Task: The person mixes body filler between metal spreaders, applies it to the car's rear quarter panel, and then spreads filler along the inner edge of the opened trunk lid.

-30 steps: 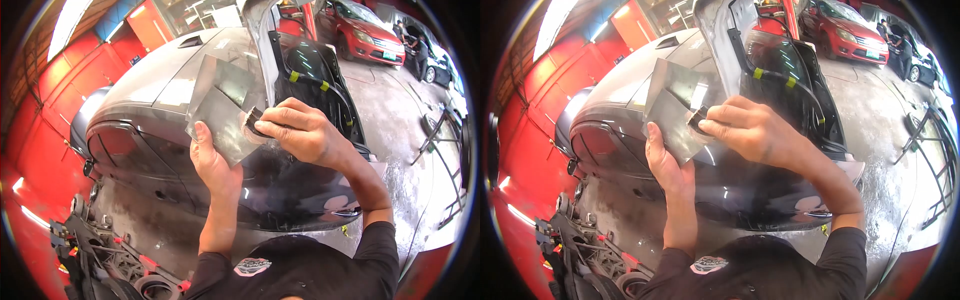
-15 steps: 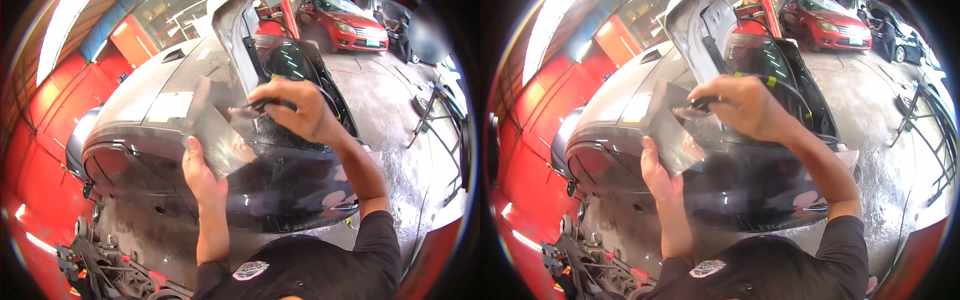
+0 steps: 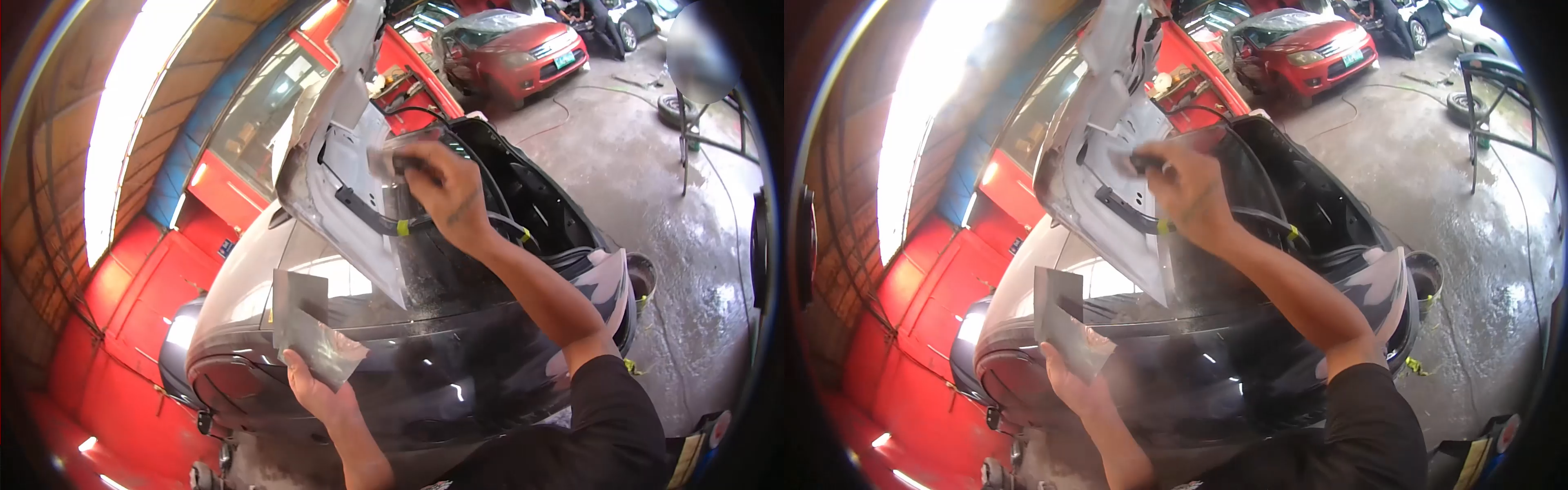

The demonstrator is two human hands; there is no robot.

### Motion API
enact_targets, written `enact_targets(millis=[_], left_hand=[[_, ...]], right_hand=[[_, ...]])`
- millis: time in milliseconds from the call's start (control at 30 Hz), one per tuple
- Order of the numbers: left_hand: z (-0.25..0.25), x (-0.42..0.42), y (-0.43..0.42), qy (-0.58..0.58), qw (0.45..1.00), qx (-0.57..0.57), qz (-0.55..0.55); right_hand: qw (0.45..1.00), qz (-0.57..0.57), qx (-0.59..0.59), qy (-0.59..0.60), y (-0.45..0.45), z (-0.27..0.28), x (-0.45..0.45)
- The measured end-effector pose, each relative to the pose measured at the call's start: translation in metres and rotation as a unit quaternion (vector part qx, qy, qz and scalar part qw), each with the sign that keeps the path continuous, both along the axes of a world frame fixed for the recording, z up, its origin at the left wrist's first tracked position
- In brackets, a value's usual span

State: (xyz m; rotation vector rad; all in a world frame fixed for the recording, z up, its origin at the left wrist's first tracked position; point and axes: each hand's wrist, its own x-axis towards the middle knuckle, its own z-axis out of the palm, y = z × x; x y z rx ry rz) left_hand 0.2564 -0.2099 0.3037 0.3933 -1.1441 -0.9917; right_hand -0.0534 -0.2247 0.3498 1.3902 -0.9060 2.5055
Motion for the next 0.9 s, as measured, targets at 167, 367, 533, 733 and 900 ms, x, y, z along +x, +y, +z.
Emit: enact_targets(millis=[167,367,533,733,900], left_hand=[[-0.002,0.025,-0.002,-0.002,1.000,0.019,0.003],[0.004,0.049,0.008,-0.016,0.998,0.024,0.055],[0.004,0.068,0.011,-0.016,0.996,0.023,0.079],[0.008,0.074,0.019,-0.054,0.993,0.005,0.109],[0.000,0.095,0.015,-0.051,0.991,0.028,0.120]], right_hand=[[0.990,-0.033,-0.086,-0.108,-0.052,0.041,-0.028],[0.976,-0.096,-0.171,-0.100,-0.078,0.071,-0.031],[0.961,-0.184,-0.205,-0.041,-0.097,0.078,-0.043],[0.907,-0.331,-0.256,0.048,-0.100,0.076,-0.059],[0.857,-0.409,-0.280,0.140,-0.101,0.084,-0.083]])
